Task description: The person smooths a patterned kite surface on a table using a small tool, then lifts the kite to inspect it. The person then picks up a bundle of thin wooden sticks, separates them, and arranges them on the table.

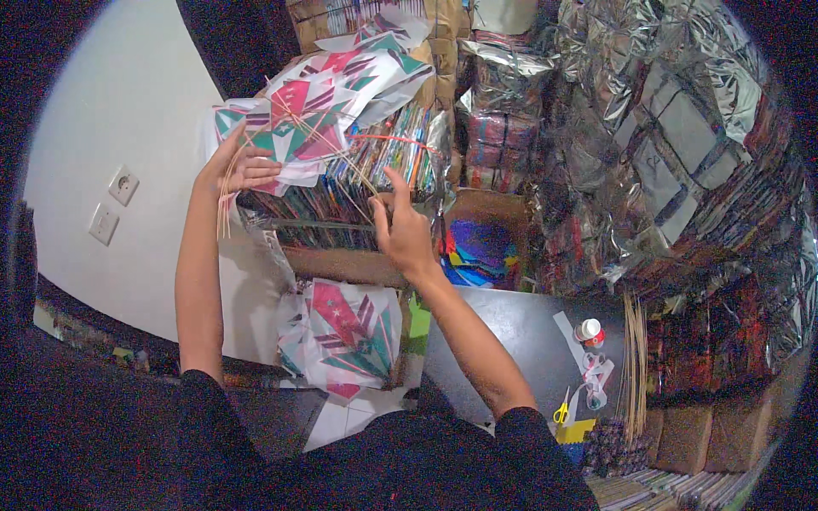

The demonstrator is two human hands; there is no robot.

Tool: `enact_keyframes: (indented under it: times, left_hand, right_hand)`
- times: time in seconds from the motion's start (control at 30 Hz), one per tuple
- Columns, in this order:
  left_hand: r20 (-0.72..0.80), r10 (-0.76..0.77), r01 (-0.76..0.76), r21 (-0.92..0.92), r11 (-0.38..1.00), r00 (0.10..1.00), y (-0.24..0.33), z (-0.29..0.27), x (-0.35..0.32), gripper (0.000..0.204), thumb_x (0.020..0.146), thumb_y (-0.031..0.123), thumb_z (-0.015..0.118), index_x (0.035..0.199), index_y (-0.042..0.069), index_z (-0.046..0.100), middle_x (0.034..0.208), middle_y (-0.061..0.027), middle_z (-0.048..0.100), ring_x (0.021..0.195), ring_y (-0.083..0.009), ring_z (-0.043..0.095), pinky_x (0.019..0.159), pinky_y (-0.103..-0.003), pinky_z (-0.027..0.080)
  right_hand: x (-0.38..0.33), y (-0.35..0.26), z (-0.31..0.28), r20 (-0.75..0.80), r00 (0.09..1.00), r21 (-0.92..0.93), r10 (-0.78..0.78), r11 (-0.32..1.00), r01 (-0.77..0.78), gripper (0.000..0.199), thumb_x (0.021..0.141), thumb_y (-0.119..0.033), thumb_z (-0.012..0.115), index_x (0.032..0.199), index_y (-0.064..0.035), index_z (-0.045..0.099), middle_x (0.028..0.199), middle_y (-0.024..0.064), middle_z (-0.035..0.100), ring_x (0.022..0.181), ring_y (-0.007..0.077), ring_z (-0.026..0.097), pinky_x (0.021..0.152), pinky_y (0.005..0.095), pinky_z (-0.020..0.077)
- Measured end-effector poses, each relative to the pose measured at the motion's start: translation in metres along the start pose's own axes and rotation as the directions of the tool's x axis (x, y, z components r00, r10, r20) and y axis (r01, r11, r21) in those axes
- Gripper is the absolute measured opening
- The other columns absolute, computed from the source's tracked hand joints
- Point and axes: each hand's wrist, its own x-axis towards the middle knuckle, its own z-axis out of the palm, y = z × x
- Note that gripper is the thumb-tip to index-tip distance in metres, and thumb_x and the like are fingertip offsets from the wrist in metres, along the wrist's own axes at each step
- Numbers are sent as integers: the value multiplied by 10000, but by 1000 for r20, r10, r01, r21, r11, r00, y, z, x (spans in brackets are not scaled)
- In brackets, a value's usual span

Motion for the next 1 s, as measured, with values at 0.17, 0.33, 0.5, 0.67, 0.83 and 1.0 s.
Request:
enact_keyframes:
  times: [0.17,0.33,0.5,0.67,0.83,1.0]
  left_hand:
    - [295,186,-154,-130,980,937,-9,13,-37,1117,967,833,467,1542,-122,386,1368,-353,625,1149,-384,736,889,-486,675]
    - [272,265,-290,53,956,925,-36,31,-73,677,1050,487,645,1488,-19,542,1223,-149,739,954,-168,775,783,-314,691]
    - [291,307,-328,25,944,906,-70,53,-84,540,1057,169,672,1537,-2,492,1070,-8,714,807,-43,713,619,-185,632]
    - [377,304,-261,-160,952,875,-103,92,-102,493,1088,130,615,1545,-8,493,1000,9,695,637,11,592,473,-133,486]
    - [479,224,-167,-158,973,849,-120,158,-123,508,1090,101,597,1565,-14,459,994,11,616,554,46,451,399,-116,358]
    - [517,186,-99,-191,976,836,-137,224,-138,511,1100,70,555,1571,-53,400,962,-29,601,474,36,417,323,-120,339]
  right_hand:
    - [-14,6,8,-3,990,-132,-139,982,137,619,1016,-107,691,1560,-92,395,995,153,791,799,376,769,658,464,597]
    - [-31,3,4,43,981,-190,-191,962,196,633,997,-104,722,1553,-83,420,990,131,794,776,350,773,637,444,596]
    - [-57,-3,-21,87,986,-68,-140,987,146,735,969,-140,766,1589,-91,374,988,109,795,771,313,776,693,412,608]
    - [-85,-10,-72,233,964,175,131,969,-174,878,932,-149,818,1633,-77,296,1095,133,760,943,225,749,855,364,577]
    - [-112,8,-120,211,959,304,189,920,-248,874,939,-170,807,1635,-68,289,1297,147,691,1200,240,659,1022,386,508]
    - [-121,15,-161,285,937,375,204,875,-305,718,1018,-229,707,1612,-58,341,1465,189,622,1357,271,592,1133,404,440]
